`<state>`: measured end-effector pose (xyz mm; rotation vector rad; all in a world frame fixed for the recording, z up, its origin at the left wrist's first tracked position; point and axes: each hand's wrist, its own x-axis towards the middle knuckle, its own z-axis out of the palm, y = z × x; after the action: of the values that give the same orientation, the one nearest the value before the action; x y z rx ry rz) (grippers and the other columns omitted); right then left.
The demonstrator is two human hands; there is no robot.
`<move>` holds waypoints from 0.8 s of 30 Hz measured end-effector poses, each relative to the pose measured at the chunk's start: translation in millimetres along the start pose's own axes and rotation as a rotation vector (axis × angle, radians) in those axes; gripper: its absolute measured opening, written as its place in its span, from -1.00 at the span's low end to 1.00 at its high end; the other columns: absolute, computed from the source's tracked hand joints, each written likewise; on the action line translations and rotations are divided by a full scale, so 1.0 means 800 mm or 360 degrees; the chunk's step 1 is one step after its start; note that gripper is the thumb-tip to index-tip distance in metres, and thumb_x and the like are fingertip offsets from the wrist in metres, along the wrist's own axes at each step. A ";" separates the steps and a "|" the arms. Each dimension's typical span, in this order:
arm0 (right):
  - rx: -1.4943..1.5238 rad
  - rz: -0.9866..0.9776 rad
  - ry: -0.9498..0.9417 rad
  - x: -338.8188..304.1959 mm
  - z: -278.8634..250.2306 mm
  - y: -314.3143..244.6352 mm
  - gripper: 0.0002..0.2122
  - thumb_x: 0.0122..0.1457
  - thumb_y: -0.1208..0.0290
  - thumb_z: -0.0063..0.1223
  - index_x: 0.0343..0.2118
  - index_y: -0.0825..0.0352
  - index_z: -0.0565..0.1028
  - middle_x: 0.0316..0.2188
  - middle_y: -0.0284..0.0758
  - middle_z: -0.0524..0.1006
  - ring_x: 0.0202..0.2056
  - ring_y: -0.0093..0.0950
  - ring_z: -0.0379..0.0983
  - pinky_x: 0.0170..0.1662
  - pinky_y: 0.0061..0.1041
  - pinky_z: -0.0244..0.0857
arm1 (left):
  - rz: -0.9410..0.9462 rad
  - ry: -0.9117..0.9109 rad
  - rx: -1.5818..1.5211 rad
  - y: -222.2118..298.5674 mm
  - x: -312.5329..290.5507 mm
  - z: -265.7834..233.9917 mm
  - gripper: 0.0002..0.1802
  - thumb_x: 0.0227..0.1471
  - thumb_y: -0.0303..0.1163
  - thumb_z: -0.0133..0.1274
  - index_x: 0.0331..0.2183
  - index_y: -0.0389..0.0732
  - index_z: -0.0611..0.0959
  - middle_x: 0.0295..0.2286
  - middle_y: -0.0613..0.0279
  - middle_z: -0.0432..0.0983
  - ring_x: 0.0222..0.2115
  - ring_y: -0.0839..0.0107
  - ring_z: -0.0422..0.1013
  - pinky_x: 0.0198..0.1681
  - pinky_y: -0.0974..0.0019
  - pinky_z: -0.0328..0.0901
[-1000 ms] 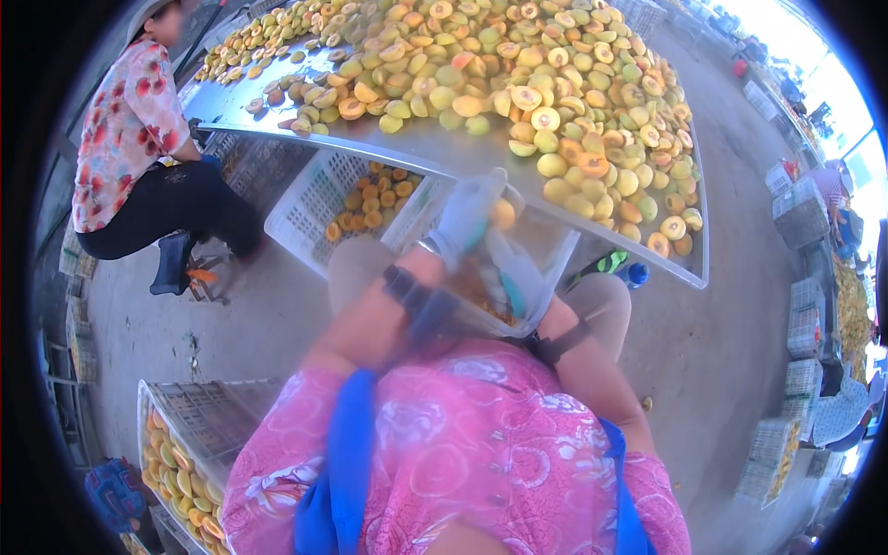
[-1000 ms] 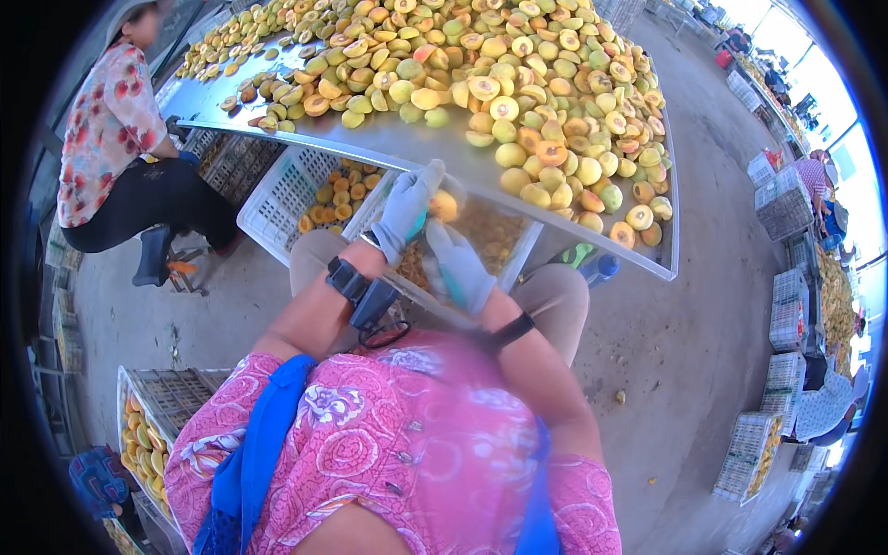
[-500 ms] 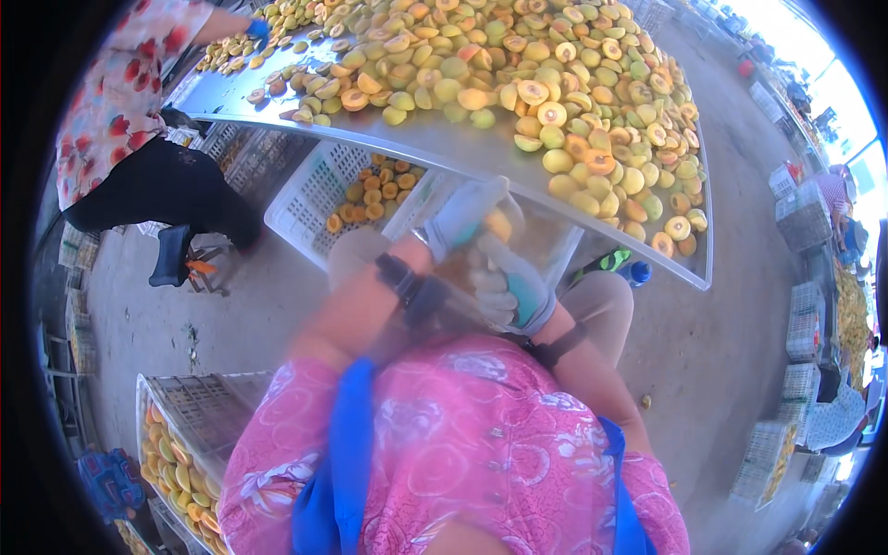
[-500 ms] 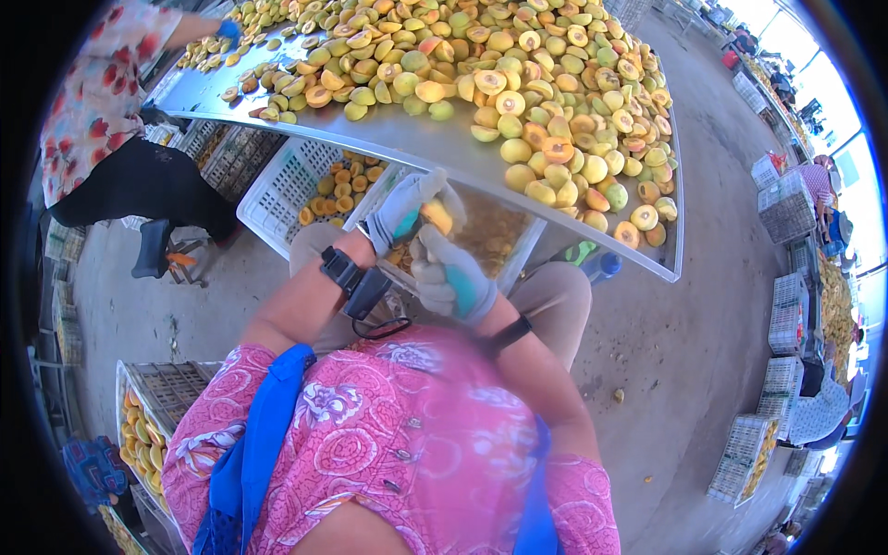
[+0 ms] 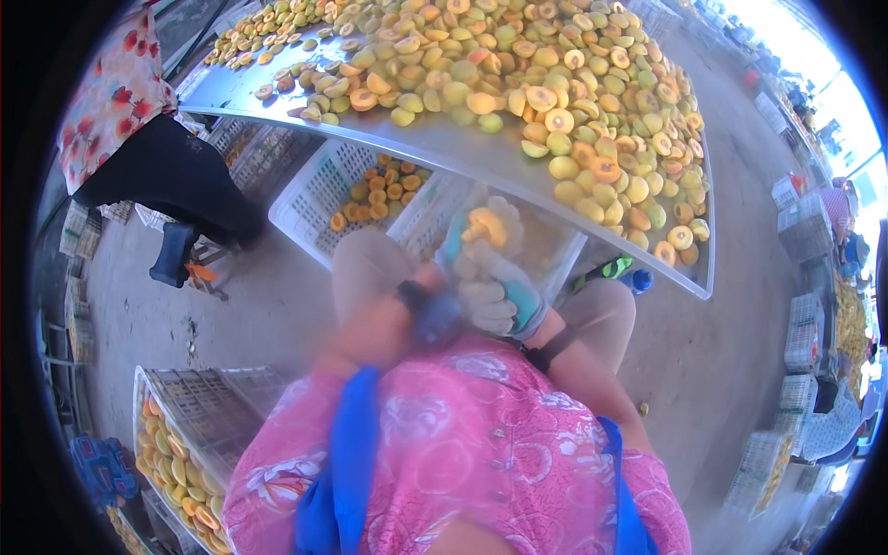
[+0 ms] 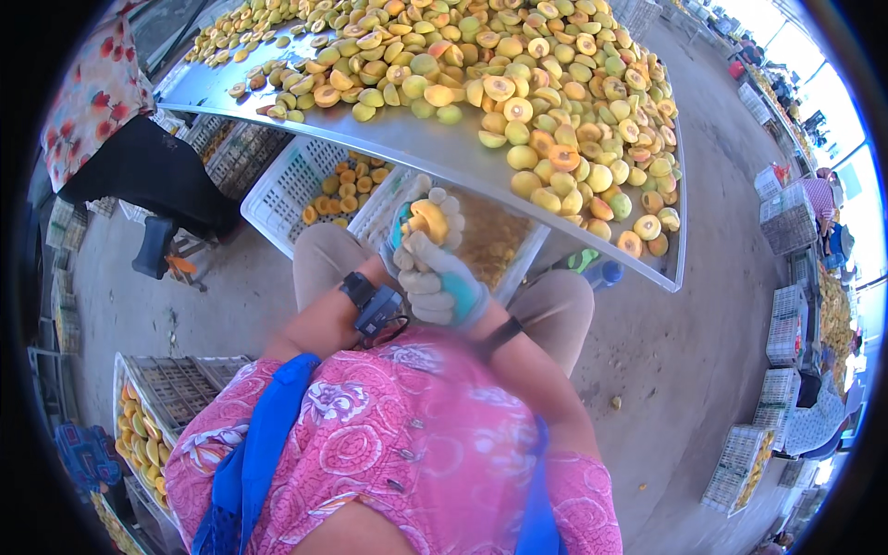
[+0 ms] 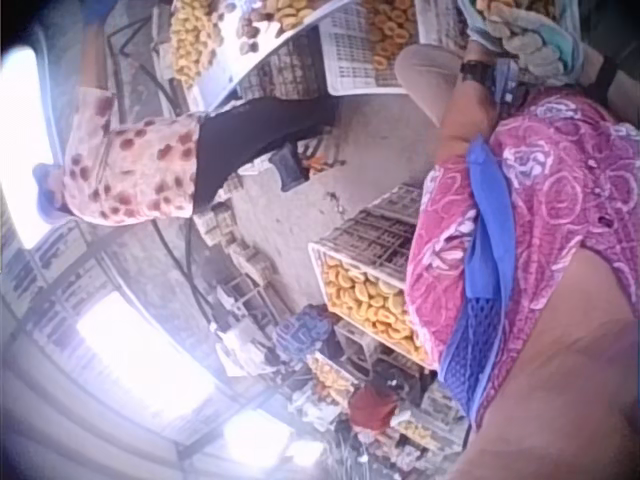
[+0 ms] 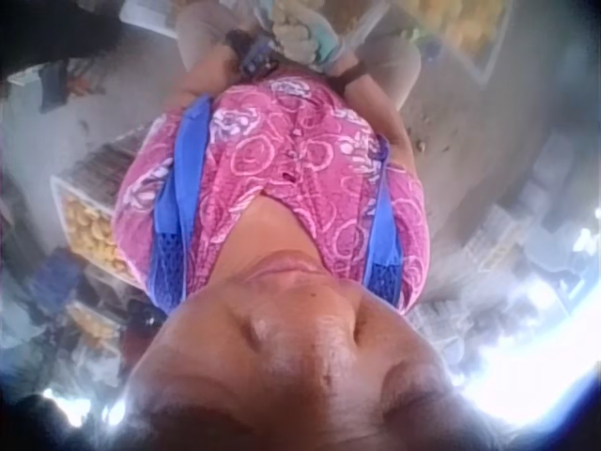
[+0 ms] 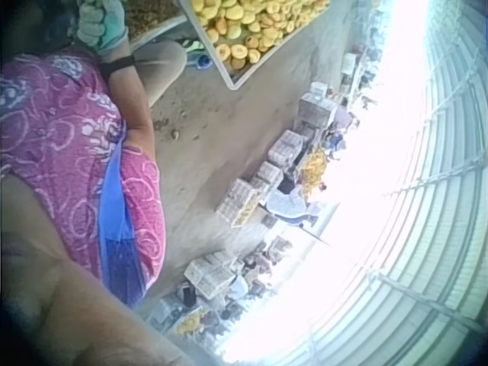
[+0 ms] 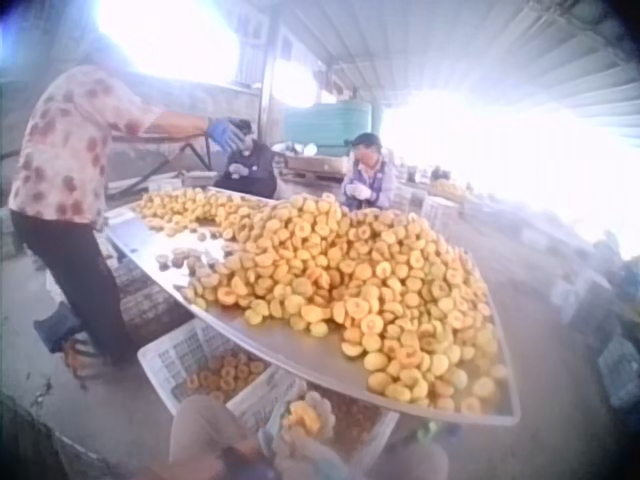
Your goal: Processing halved fruit by removing stones and placing them into a bin.
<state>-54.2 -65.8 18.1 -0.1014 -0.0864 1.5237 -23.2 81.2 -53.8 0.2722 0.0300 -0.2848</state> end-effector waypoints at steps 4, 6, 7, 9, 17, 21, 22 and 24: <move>-0.0071 -0.0066 0.0097 -0.021 0.003 -0.012 -0.70 0.32 0.04 -0.26 -0.34 0.17 0.35 -0.74 -0.60 0.11 -0.84 -0.75 -0.07 -0.81 -0.71 -0.20 | 0.0889 0.0182 0.2212 0.044 -0.011 -0.012 -0.67 0.21 -0.06 -0.16 -0.29 -0.13 0.48 -0.35 0.18 0.48 -0.30 0.19 0.45 -0.22 0.12 0.42; -0.0383 -0.0218 0.0521 -0.034 0.007 -0.010 -0.71 0.29 0.03 -0.19 -0.37 0.14 0.38 -0.75 -0.62 0.11 -0.82 -0.75 -0.04 -0.80 -0.72 -0.18 | 0.0757 0.0157 0.0598 0.094 -0.011 -0.013 -0.61 0.19 -0.01 -0.15 -0.27 -0.14 0.53 -0.38 0.26 0.52 -0.42 0.30 0.47 -0.28 0.24 0.44; -0.0388 -0.0236 0.0522 -0.041 0.003 -0.013 -0.71 0.29 0.03 -0.19 -0.37 0.14 0.38 -0.75 -0.62 0.11 -0.82 -0.75 -0.04 -0.80 -0.72 -0.18 | 0.0776 0.0318 0.0480 0.111 -0.018 -0.001 -0.58 0.18 0.03 -0.15 -0.31 -0.13 0.53 -0.40 0.25 0.51 -0.42 0.29 0.46 -0.29 0.19 0.44; -0.0349 -0.0271 0.0654 -0.054 -0.020 -0.020 -0.72 0.24 0.00 -0.11 -0.41 0.10 0.40 -0.75 -0.64 0.10 -0.81 -0.75 -0.03 -0.79 -0.71 -0.18 | 0.0707 0.0542 0.0255 0.134 -0.035 0.043 -0.51 0.16 0.12 -0.20 -0.34 -0.13 0.52 -0.41 0.19 0.51 -0.38 0.24 0.46 -0.28 0.05 0.43; -0.0383 -0.0492 0.0773 -0.067 -0.044 -0.045 -0.74 0.23 -0.01 -0.09 -0.43 0.06 0.36 -0.75 -0.64 0.09 -0.81 -0.73 -0.05 -0.77 -0.69 -0.18 | 0.0695 0.0385 0.0398 0.116 0.009 -0.016 -0.50 0.17 -0.03 -0.09 -0.31 -0.35 0.59 -0.32 0.00 0.56 -0.31 0.16 0.50 -0.17 0.19 0.43; -0.0427 -0.0686 0.0716 -0.103 -0.021 -0.058 -0.75 0.26 0.02 -0.12 -0.43 0.06 0.36 -0.75 -0.63 0.10 -0.82 -0.72 -0.07 -0.78 -0.69 -0.19 | 0.0546 0.0264 0.0491 0.128 -0.015 0.047 -0.58 0.20 -0.13 -0.10 -0.28 -0.34 0.59 -0.30 0.06 0.55 -0.25 0.21 0.48 -0.14 0.16 0.39; -0.0391 -0.0713 0.0580 -0.107 -0.020 -0.059 -0.75 0.27 0.03 -0.13 -0.43 0.07 0.36 -0.75 -0.63 0.10 -0.82 -0.71 -0.08 -0.78 -0.69 -0.19 | 0.0844 0.0705 0.1180 0.140 -0.030 0.062 -0.59 0.18 -0.11 -0.09 -0.28 -0.30 0.58 -0.34 0.08 0.53 -0.31 0.22 0.46 -0.19 0.15 0.38; -0.0425 -0.0787 0.0538 -0.117 -0.018 -0.053 -0.77 0.29 0.08 -0.16 -0.42 0.07 0.36 -0.74 -0.60 0.13 -0.78 -0.70 -0.02 -0.74 -0.70 -0.10 | 0.1812 0.1156 0.3155 0.185 -0.039 0.022 -0.62 0.16 -0.13 -0.10 -0.19 -0.24 0.55 -0.31 0.04 0.50 -0.29 0.15 0.43 -0.17 0.14 0.33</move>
<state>-14.5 -161.7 9.2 -0.5120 -0.0398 0.9790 -11.3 221.9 4.1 2.2471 0.2996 1.0801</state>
